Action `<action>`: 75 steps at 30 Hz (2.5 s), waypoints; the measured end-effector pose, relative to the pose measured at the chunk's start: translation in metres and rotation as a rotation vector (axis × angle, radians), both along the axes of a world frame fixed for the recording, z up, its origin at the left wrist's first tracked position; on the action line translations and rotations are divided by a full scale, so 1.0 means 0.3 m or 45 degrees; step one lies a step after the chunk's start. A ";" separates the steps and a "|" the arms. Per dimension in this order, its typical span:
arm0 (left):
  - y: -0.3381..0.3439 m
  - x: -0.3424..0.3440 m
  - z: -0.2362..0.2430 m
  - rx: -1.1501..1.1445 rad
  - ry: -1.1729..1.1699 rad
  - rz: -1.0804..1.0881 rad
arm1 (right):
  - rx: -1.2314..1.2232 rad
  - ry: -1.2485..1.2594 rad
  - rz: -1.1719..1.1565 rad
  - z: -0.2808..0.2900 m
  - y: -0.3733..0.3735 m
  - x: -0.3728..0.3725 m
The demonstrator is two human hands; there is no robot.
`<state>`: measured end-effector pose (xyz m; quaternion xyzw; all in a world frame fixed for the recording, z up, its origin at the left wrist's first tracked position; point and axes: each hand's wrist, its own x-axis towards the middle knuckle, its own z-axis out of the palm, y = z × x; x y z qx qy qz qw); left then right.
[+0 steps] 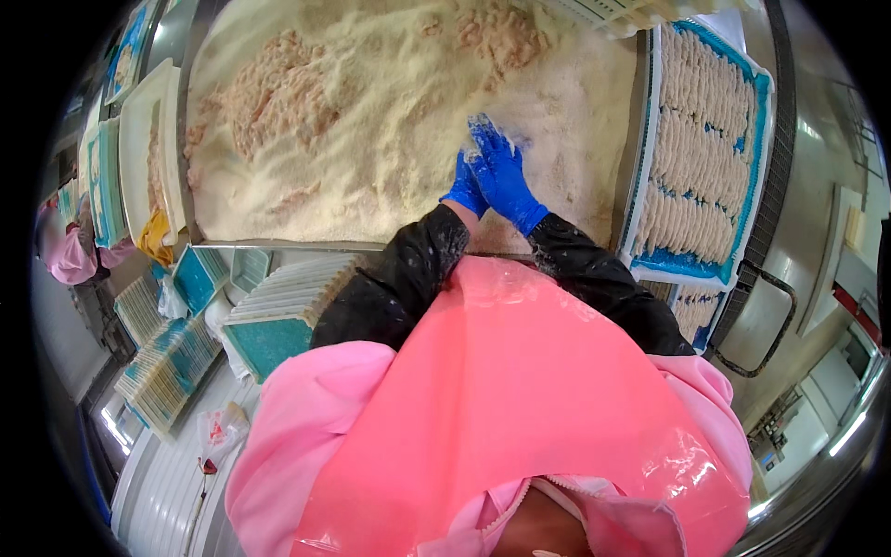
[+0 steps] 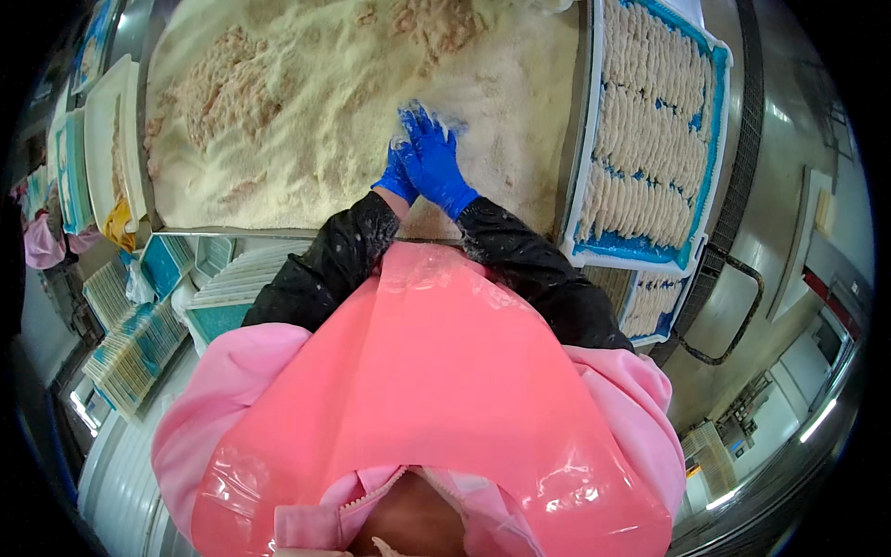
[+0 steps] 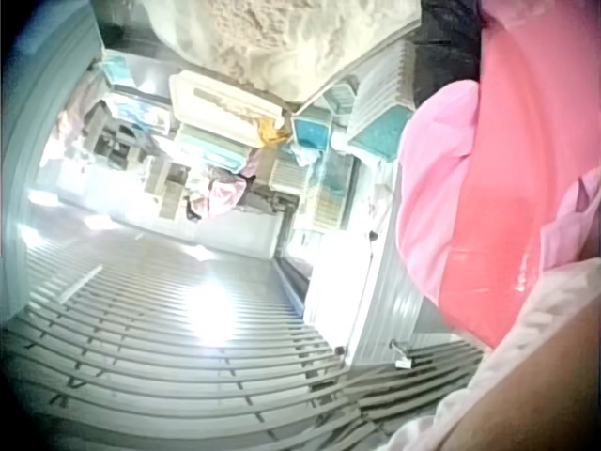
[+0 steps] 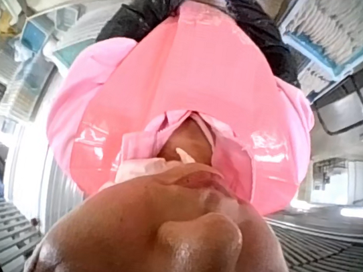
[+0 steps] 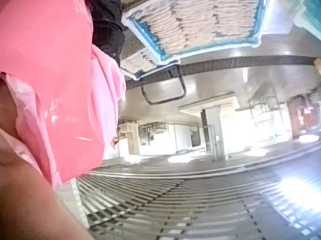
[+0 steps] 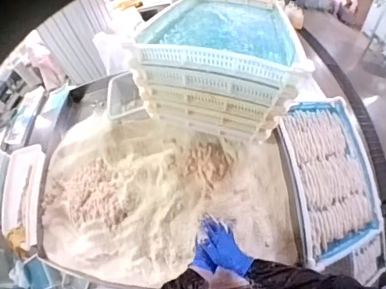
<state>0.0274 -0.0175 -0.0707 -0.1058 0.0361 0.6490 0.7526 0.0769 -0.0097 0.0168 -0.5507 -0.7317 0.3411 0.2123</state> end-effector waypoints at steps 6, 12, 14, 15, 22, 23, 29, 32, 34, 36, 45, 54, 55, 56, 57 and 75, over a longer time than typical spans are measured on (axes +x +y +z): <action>0.057 -0.035 0.378 -0.400 0.372 -0.556 | -0.006 0.192 -0.212 -0.011 -0.015 0.071; -0.036 -0.088 0.310 -0.335 -0.265 -0.414 | 0.093 -0.275 -0.334 0.067 -0.086 0.145; -0.074 -0.102 0.276 -0.193 -0.075 -0.573 | -0.045 -0.083 -0.327 0.047 -0.108 0.175; -0.079 -0.106 0.264 -0.111 0.018 -0.651 | -0.103 0.011 -0.323 0.048 -0.106 0.187; -0.012 -0.211 0.262 -0.186 1.685 -0.447 | -0.146 -0.172 0.074 0.202 -0.161 0.356; 0.002 -0.212 0.269 -0.106 1.960 -0.188 | -0.130 -0.253 0.183 0.220 -0.157 0.373; 0.182 -0.135 0.178 -0.201 2.015 0.397 | 0.147 0.411 -0.420 -0.033 0.126 0.395; 0.224 -0.020 0.152 -0.429 0.928 0.059 | 0.003 0.579 -0.414 -0.154 0.158 0.250; 0.216 0.031 0.229 -0.439 0.004 -0.039 | 0.006 0.501 -0.220 -0.113 0.153 0.187; 0.199 0.007 0.173 -0.376 0.096 -0.208 | 0.257 0.235 0.124 -0.025 0.191 0.172; 0.155 -0.039 0.190 -0.248 -0.776 -0.448 | 0.311 -0.316 -0.054 -0.095 0.208 0.287; 0.054 -0.179 0.284 -0.622 0.773 -0.280 | 0.161 -0.366 0.084 0.217 -0.188 0.407; 0.053 -0.182 0.252 -0.582 0.817 -0.291 | 0.168 -0.357 0.144 0.210 -0.207 0.397; 0.056 -0.189 0.216 -0.543 0.862 -0.301 | 0.152 -0.315 0.090 0.205 -0.210 0.401; 0.070 -0.188 0.209 -0.501 0.905 -0.321 | 0.134 -0.277 0.028 0.201 -0.212 0.410; 0.195 -0.102 0.327 -0.554 1.687 -0.467 | -0.296 0.678 -0.799 0.918 0.098 1.268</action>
